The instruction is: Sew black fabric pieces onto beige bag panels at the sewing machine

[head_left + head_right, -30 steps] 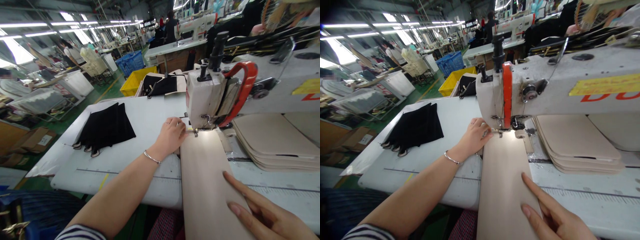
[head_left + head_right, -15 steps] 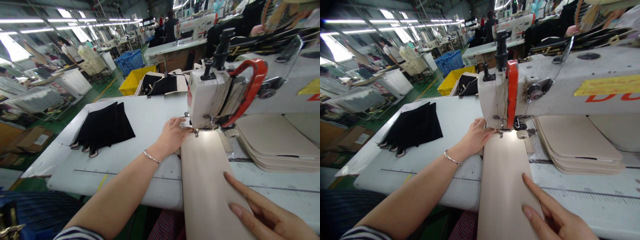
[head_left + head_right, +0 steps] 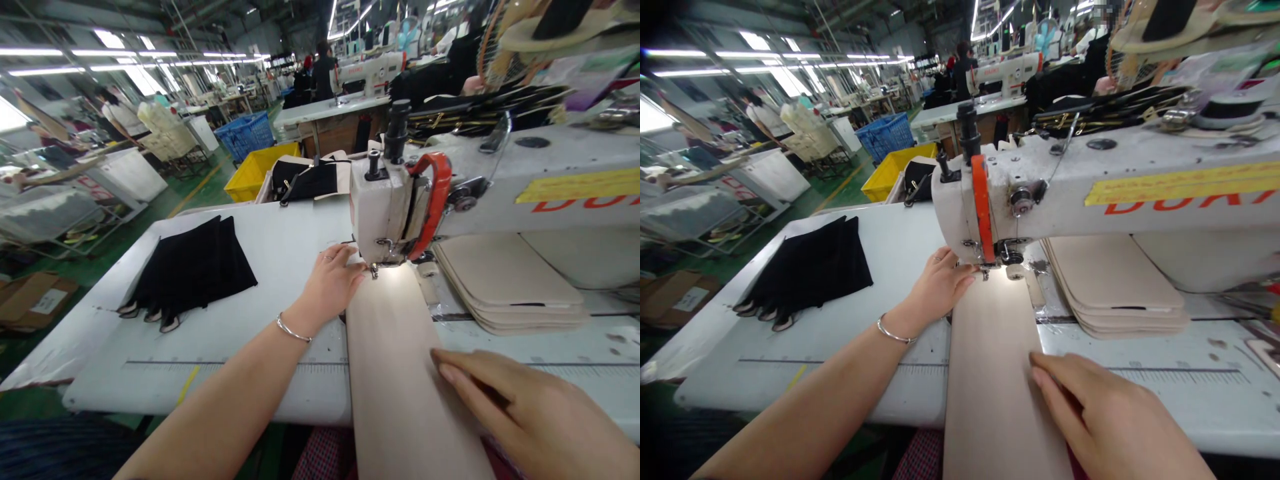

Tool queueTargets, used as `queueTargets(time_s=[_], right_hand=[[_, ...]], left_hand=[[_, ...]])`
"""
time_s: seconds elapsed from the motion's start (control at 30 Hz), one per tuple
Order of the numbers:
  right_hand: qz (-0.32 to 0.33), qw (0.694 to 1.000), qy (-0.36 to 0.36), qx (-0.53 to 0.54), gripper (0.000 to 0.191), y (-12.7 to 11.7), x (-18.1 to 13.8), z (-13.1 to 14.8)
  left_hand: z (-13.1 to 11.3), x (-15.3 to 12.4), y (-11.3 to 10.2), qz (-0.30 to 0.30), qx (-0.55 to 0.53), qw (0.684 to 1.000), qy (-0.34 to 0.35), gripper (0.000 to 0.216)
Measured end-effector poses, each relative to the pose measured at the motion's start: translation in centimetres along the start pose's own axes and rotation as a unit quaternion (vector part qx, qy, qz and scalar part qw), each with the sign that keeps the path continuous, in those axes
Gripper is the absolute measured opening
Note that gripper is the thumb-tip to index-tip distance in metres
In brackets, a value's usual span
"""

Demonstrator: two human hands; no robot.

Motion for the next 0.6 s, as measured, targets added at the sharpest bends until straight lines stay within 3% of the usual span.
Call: queueTargets(time_s=[0.13,0.27,0.47,0.6], right_hand=[[-0.057,0.991,-0.071,-0.093,0.037,-1.4,4.8,1.8],[-0.030,0.988,-0.083,-0.130,0.050,0.6,8.3,1.8],[-0.023,0.986,-0.076,-0.148,0.052,1.6,8.2,1.3],[-0.028,0.985,-0.086,-0.146,0.052,1.6,8.2,1.2]], left_hand=[[-0.6,0.1,0.2,0.012,-0.058,0.998,0.029,0.020],[-0.1,-0.3,-0.3,0.015,-0.127,0.991,0.033,0.018],[2.5,-0.8,-1.0,0.039,-0.188,0.981,-0.032,0.011],[4.0,-1.2,-0.5,0.056,-0.254,0.964,-0.053,0.019]])
Point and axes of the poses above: each hand's wrist, its own x-axis towards the middle knuckle, its own y-axis out of the palm, z = x × y, the point moved 10 cm from there along x, towards the middle knuckle, and after that the axes turned 12 degrees about z, right-handed, at the moved point
